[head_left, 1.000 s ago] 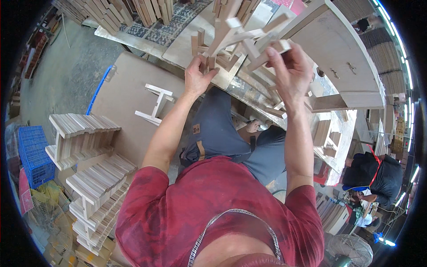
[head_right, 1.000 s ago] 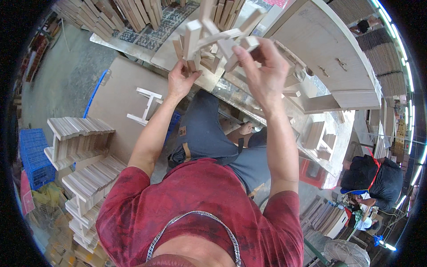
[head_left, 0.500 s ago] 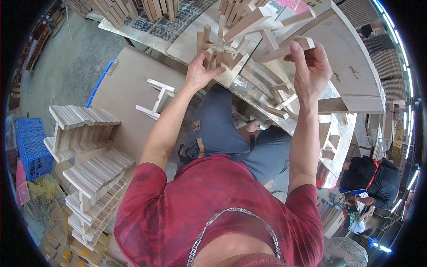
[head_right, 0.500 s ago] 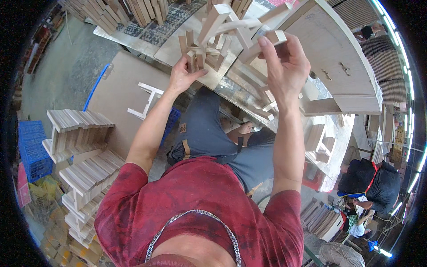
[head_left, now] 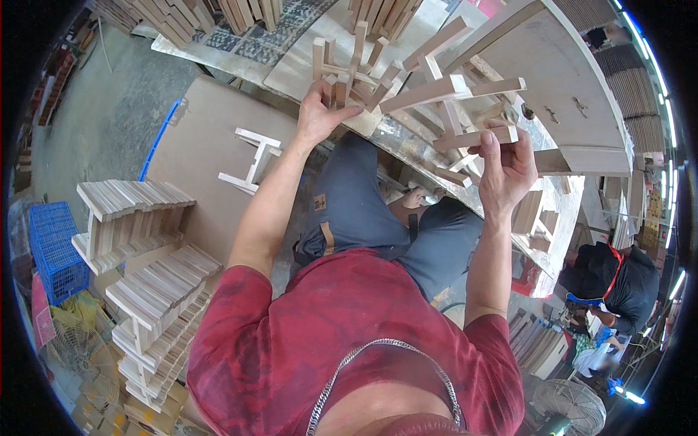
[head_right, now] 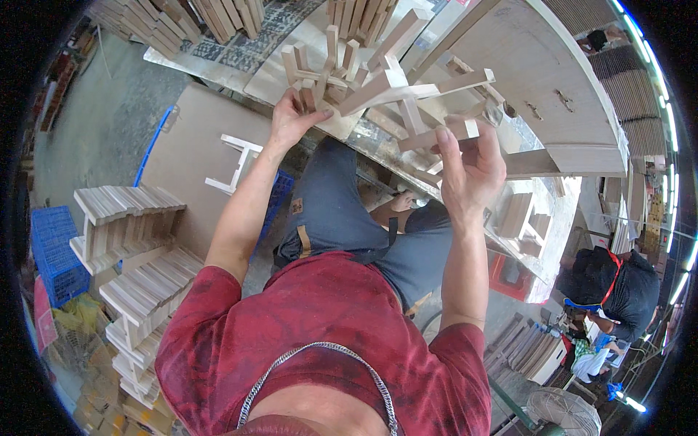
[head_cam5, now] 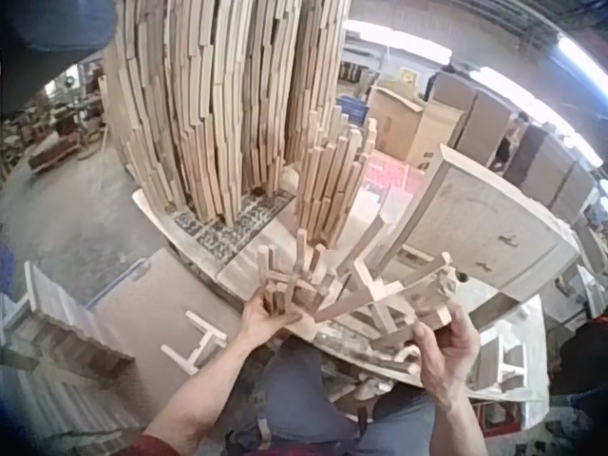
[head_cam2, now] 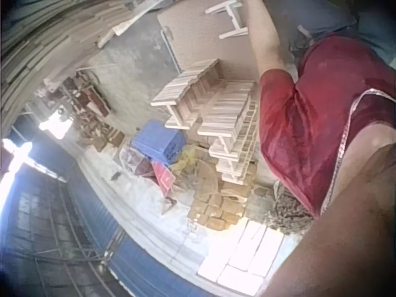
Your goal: Assembling small wooden H-shaped joints by interlocking components and stacking them.
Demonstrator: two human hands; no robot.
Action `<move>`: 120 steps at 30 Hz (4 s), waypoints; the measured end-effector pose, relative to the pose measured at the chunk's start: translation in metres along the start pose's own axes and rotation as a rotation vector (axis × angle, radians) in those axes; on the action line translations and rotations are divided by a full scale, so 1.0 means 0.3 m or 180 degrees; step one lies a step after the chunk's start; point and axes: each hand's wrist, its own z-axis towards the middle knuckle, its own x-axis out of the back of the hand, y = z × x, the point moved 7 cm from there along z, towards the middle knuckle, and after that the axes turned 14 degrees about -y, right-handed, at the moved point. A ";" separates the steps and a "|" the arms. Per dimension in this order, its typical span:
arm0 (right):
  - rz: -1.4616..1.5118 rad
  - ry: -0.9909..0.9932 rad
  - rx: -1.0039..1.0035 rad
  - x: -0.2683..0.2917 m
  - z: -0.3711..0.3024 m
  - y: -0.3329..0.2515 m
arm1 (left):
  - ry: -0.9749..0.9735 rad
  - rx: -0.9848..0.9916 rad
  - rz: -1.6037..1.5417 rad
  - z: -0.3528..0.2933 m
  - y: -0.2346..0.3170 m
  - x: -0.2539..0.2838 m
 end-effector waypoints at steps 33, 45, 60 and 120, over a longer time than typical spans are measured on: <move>-0.1068 -0.0357 0.0133 -0.551 0.156 0.269 | 0.1805 -0.0473 -0.0696 -0.598 0.241 0.553; 0.0655 -0.2431 0.0158 -0.514 0.124 -0.231 | 0.0426 -0.0913 -0.0891 -0.532 0.423 0.360; 0.0510 -0.1923 0.0495 -0.398 0.155 -0.288 | -0.0136 -0.0572 -0.0980 -0.533 0.277 0.339; -0.1344 -0.0730 0.0265 -0.587 0.231 0.322 | 0.1033 -0.0171 -0.0955 -0.614 0.107 0.466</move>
